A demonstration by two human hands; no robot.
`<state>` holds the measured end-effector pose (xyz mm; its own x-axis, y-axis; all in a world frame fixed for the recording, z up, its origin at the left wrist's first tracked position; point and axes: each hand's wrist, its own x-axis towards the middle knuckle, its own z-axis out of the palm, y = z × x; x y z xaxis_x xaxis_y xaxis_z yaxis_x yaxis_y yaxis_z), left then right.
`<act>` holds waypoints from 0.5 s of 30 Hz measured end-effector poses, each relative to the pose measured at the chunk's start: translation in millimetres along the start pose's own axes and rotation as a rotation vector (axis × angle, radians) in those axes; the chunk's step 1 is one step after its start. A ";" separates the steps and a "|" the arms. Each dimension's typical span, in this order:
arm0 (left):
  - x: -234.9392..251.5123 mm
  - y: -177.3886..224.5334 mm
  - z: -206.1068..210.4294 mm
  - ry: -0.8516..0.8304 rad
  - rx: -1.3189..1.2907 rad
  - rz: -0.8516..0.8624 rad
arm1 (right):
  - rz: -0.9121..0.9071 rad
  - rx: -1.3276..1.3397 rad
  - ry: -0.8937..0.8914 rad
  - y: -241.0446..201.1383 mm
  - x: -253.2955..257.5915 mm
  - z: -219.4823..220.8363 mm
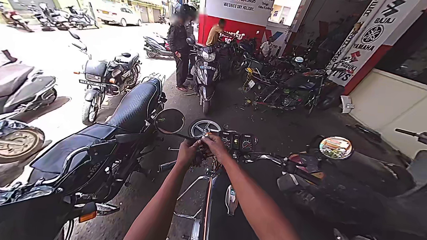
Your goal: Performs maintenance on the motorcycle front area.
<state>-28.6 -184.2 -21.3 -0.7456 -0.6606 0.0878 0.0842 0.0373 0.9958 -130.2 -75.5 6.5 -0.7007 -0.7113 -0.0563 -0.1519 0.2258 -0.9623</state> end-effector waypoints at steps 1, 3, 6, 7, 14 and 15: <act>-0.8 -3.5 2.7 0.012 0.018 0.023 | 0.091 -0.022 -0.005 -7.0 1.4 -1.9; -1.5 -10.5 5.8 0.034 0.044 0.052 | 0.259 -0.063 -0.066 -21.3 5.4 -6.9; -3.6 -13.5 9.0 0.042 0.046 0.085 | 0.319 -0.134 -0.194 -35.6 16.4 -18.8; -3.7 -13.4 8.9 0.039 0.047 0.093 | 0.291 -0.189 -0.254 -40.1 21.4 -22.0; -8.5 -13.8 17.5 0.051 0.007 0.128 | 0.050 -0.836 -0.550 -67.5 39.4 -24.2; -8.4 -15.4 18.0 0.051 0.011 0.134 | 0.058 -0.879 -0.575 -70.9 38.6 -22.7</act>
<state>-35.5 -165.7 -36.9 -0.6937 -0.6862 0.2190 0.1734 0.1360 0.9754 -162.2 -103.9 78.6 -0.3213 -0.8409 -0.4356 -0.7426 0.5091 -0.4350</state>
